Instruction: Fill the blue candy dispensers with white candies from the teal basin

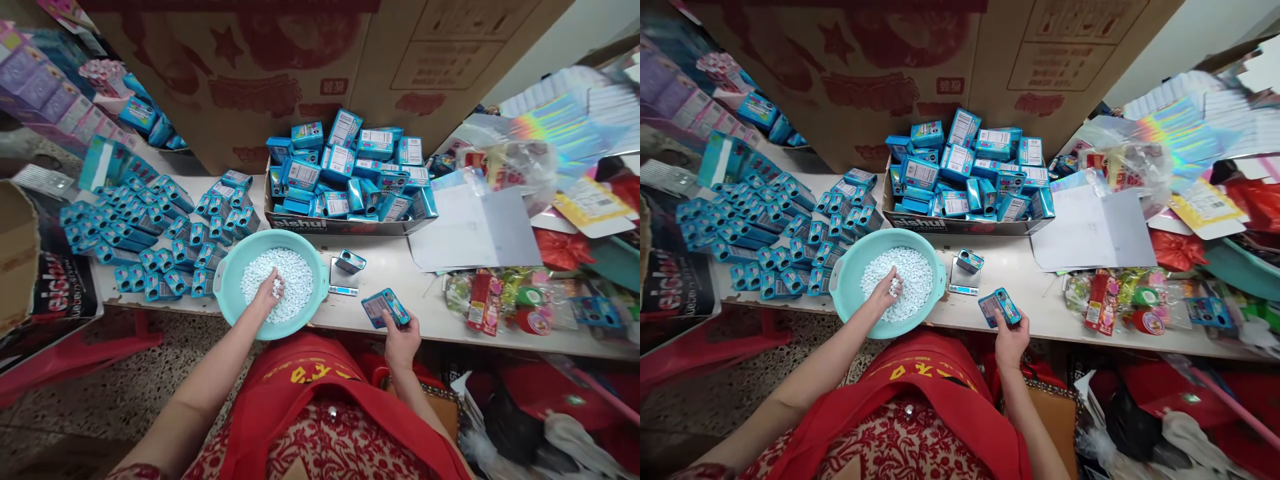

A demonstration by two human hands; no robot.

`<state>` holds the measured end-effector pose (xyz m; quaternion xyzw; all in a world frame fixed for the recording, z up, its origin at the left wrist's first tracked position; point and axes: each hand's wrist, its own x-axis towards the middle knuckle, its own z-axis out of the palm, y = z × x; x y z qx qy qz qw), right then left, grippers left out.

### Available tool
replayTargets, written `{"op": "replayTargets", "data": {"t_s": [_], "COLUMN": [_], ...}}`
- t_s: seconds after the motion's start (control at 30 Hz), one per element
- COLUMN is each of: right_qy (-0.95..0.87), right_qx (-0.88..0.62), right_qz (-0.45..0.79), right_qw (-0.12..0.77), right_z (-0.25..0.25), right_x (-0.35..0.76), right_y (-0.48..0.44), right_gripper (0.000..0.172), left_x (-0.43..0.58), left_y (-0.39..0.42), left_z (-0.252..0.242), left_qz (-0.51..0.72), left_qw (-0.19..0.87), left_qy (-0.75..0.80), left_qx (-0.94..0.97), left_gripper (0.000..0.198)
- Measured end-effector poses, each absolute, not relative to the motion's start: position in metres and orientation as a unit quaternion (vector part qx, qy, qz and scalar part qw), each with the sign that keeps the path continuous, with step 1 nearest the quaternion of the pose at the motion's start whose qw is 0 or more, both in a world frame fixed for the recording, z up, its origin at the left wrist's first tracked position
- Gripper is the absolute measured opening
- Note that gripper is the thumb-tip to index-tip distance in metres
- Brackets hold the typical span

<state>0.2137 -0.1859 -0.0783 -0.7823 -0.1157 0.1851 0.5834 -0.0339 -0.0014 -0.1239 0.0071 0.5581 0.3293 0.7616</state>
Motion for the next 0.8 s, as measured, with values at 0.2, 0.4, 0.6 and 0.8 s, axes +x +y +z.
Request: {"op": "replayTargets", "data": {"t_s": [0.2,0.4,0.6,0.8], "right_qy": [-0.104,-0.096,-0.077,-0.066], "right_qx": [-0.773,-0.790,-0.792,-0.791], "right_qz": [0.207,0.224,0.218,0.211], "right_qw": [0.590,0.563,0.565,0.571], "right_z": [-0.085,-0.082,-0.085,-0.092], "right_x": [0.237,0.259,0.282,0.300], "right_y": [-0.189,-0.185,-0.189,-0.199], "right_gripper": [0.055,0.054,0.055,0.056], "left_x": [-0.001,0.080,0.148,0.164], "left_y": [0.004,0.023,0.039,0.043], "left_z": [-0.092,-0.058,-0.065,-0.077], "left_qz": [0.367,0.427,0.476,0.521], "left_qw": [0.764,0.769,0.714,0.645], "left_qy": [0.530,0.465,0.489,0.519], "left_qx": [0.011,0.096,0.157,0.210], "left_gripper": [0.039,0.045,0.046,0.045]}}
